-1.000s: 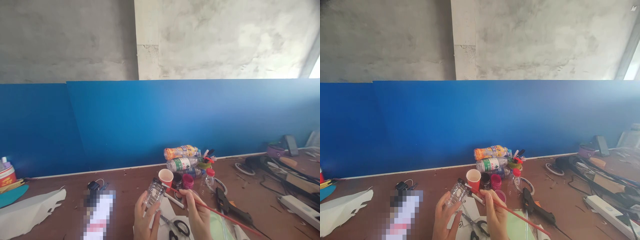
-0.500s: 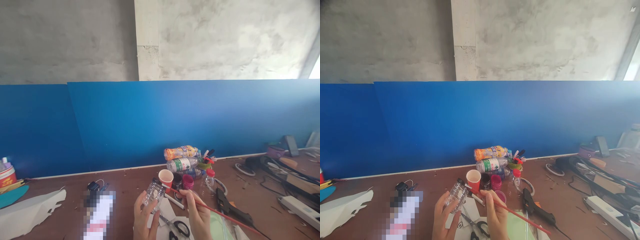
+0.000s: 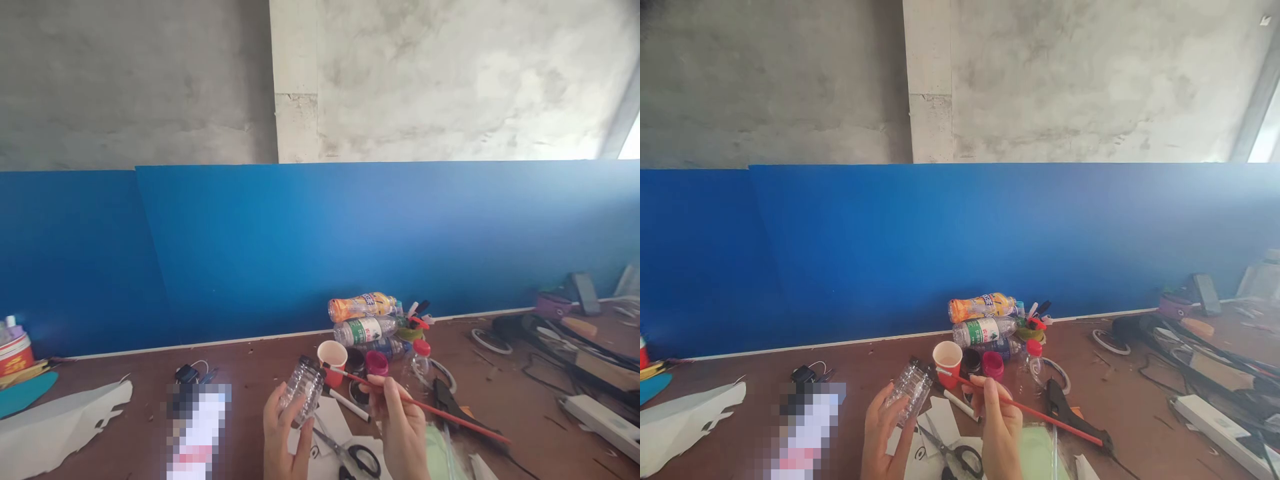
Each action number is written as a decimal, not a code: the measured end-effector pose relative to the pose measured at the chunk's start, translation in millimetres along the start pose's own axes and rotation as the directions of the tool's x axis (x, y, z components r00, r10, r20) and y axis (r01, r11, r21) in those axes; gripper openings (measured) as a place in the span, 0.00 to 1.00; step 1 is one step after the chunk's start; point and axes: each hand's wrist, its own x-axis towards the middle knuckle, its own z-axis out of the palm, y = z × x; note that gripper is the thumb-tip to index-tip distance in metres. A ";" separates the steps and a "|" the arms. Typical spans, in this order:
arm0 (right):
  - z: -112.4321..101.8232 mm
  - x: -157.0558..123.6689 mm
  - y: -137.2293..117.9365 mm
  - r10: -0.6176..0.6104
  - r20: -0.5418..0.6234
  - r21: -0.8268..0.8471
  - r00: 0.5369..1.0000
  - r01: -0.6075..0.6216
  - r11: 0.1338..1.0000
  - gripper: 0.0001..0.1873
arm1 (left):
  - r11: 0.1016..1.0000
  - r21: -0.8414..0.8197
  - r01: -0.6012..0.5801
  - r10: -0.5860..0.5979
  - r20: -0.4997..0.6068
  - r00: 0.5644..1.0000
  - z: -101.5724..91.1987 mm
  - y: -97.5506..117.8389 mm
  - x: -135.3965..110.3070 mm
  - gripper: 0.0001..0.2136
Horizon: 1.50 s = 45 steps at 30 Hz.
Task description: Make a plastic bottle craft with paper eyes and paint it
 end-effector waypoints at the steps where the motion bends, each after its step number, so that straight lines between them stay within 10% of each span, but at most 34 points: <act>1: -0.2 0.7 0.2 0.015 0.001 0.013 1.000 -0.015 1.000 0.22 | 1.000 -0.002 0.005 -0.005 0.000 1.000 -0.2 0.1 0.2 0.10; 24: 8.2 -5.3 -1.3 0.040 0.083 0.007 0.996 -0.040 0.999 0.23 | 0.966 -0.208 0.154 -0.158 -0.001 0.987 6.9 0.9 -5.7 0.11; 35: 2.8 3.5 5.1 0.069 0.036 0.080 0.997 -0.072 0.994 0.20 | 0.742 -0.472 0.476 -0.528 0.027 0.849 2.6 7.5 8.8 0.19; 45: 10.7 -4.7 -1.8 0.068 0.104 0.044 0.992 -0.072 0.996 0.22 | 0.823 -0.383 0.419 -0.450 0.011 0.893 7.9 15.6 2.4 0.20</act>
